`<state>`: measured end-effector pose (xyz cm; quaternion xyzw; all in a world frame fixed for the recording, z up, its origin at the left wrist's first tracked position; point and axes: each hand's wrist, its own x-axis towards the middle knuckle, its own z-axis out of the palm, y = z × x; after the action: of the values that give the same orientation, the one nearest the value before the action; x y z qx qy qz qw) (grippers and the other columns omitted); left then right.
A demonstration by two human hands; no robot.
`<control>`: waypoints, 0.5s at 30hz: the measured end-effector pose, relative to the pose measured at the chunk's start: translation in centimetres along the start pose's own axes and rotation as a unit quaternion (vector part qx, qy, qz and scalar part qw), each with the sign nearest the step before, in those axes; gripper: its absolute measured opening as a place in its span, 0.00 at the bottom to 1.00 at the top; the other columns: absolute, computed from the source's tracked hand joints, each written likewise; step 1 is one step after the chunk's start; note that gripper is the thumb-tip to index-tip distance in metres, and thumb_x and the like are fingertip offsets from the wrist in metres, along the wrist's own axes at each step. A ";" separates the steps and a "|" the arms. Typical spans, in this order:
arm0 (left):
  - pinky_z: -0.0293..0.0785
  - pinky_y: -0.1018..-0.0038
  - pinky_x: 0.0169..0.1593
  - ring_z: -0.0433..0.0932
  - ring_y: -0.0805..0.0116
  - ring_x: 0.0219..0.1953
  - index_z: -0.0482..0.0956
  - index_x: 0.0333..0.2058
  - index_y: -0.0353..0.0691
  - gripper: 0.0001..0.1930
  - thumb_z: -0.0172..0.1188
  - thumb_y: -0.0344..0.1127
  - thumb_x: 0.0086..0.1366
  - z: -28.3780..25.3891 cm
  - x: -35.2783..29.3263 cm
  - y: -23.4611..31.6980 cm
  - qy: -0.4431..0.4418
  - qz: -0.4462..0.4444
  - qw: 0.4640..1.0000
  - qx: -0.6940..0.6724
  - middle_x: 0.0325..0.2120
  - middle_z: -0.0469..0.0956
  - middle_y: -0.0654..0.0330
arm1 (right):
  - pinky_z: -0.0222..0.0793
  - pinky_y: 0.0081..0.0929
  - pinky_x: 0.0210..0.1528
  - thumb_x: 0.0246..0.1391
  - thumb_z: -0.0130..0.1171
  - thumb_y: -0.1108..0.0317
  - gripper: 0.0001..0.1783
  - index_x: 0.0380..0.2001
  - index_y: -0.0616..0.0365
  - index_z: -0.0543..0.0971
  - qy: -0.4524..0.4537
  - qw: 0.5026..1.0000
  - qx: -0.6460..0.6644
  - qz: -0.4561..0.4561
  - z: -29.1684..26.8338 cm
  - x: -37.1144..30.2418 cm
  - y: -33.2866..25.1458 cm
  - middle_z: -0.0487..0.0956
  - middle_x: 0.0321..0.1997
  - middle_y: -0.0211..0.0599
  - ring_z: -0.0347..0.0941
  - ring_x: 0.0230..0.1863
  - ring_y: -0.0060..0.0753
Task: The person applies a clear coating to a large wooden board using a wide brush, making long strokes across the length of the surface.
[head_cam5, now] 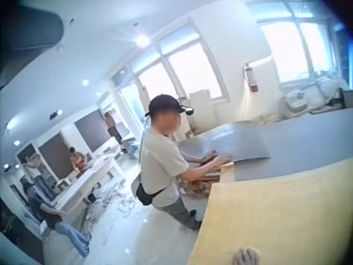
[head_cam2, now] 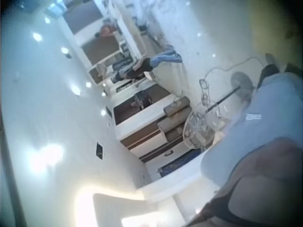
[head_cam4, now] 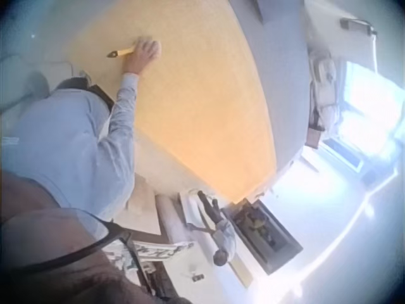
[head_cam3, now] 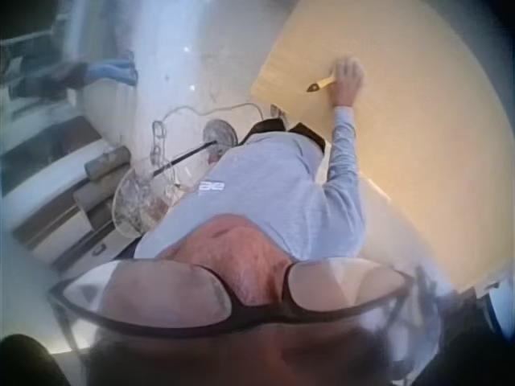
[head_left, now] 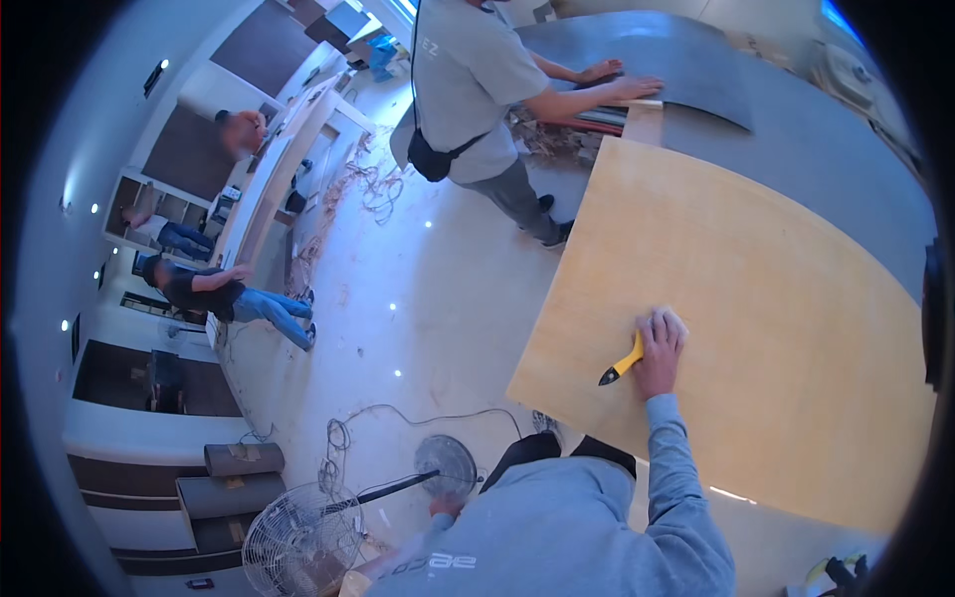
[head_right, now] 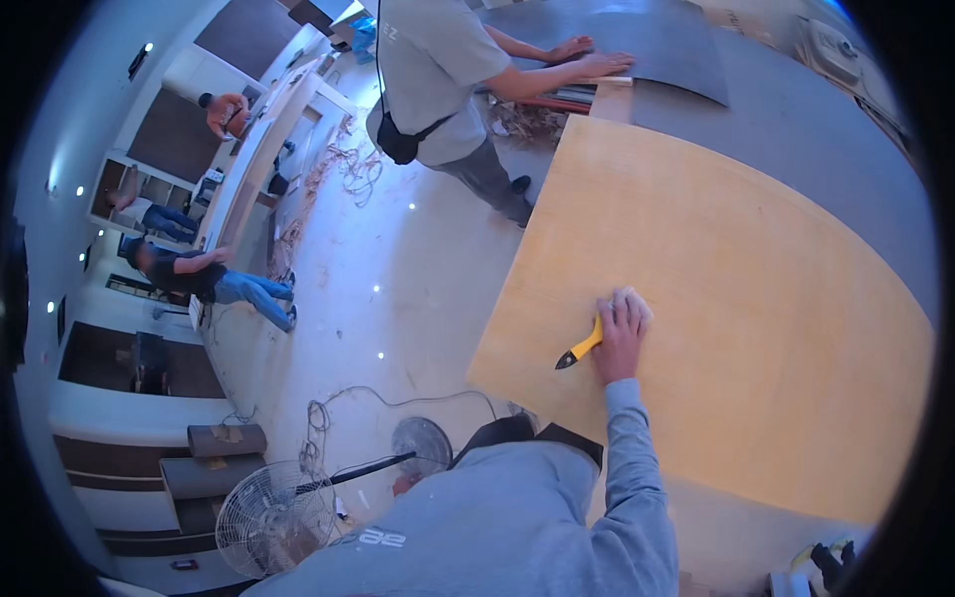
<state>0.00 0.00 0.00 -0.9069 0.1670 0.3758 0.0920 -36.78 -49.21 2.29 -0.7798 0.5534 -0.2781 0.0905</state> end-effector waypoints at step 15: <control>0.78 0.60 0.55 0.84 0.52 0.48 0.80 0.59 0.51 0.31 0.68 0.55 0.59 -3.2 13.4 -1.6 -0.002 0.180 0.979 -0.098 0.48 0.85 0.49 | 0.46 0.49 0.76 0.52 0.64 0.74 0.30 0.60 0.50 0.75 0.046 0.993 -0.077 0.083 0.5 -1.6 -2.3 0.68 0.71 0.42 0.56 0.75 0.50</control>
<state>11.58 -2.55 -7.20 -0.8660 0.2893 0.4024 -0.0663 -35.01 -46.98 2.43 -0.7221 0.6398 -0.2618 0.0281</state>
